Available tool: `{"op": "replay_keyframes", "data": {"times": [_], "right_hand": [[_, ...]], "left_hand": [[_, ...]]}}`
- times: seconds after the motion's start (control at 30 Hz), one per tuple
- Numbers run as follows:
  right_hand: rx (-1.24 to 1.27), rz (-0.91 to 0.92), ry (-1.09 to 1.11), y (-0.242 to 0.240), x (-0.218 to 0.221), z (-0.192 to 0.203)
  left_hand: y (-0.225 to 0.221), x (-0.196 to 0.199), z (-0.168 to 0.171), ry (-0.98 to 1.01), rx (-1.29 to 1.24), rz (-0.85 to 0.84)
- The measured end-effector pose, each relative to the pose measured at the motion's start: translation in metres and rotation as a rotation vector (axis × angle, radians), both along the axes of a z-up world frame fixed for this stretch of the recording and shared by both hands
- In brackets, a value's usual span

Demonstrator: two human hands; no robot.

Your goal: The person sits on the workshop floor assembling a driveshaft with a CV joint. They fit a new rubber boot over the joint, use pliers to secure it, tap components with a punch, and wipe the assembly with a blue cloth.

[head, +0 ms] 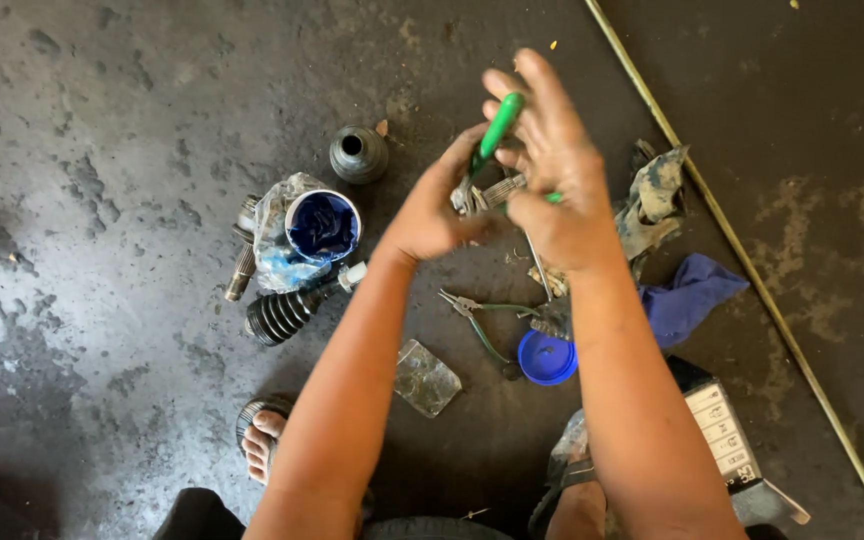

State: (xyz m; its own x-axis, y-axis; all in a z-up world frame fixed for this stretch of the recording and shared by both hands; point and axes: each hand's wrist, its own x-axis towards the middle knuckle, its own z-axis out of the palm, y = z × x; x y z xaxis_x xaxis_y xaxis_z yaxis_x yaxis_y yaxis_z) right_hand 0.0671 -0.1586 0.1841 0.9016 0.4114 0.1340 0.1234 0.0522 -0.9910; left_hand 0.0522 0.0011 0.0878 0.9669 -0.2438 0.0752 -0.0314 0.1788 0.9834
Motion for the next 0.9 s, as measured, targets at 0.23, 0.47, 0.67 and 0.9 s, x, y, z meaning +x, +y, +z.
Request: {"op": "replay_keyframes", "data": {"times": [0.23,0.47,0.67,0.9], "right_hand": [[0.113,-0.078,0.062,-0.028,-0.001,0.003],[-0.261,-0.328,0.100,-0.094,0.027,0.047],[-1.129,-0.002,0.254,-0.157,0.013,-0.109],[-0.754,-0.751,0.314,-0.058,-0.061,-0.210]], "left_hand": [[-0.021,0.011,-0.020,0.146,0.122,0.099],[0.009,-0.010,-0.058,0.168,0.744,0.204],[0.007,-0.046,-0.086,0.612,1.147,-0.140],[0.014,-0.042,-0.092,0.631,1.094,-0.020]]}}
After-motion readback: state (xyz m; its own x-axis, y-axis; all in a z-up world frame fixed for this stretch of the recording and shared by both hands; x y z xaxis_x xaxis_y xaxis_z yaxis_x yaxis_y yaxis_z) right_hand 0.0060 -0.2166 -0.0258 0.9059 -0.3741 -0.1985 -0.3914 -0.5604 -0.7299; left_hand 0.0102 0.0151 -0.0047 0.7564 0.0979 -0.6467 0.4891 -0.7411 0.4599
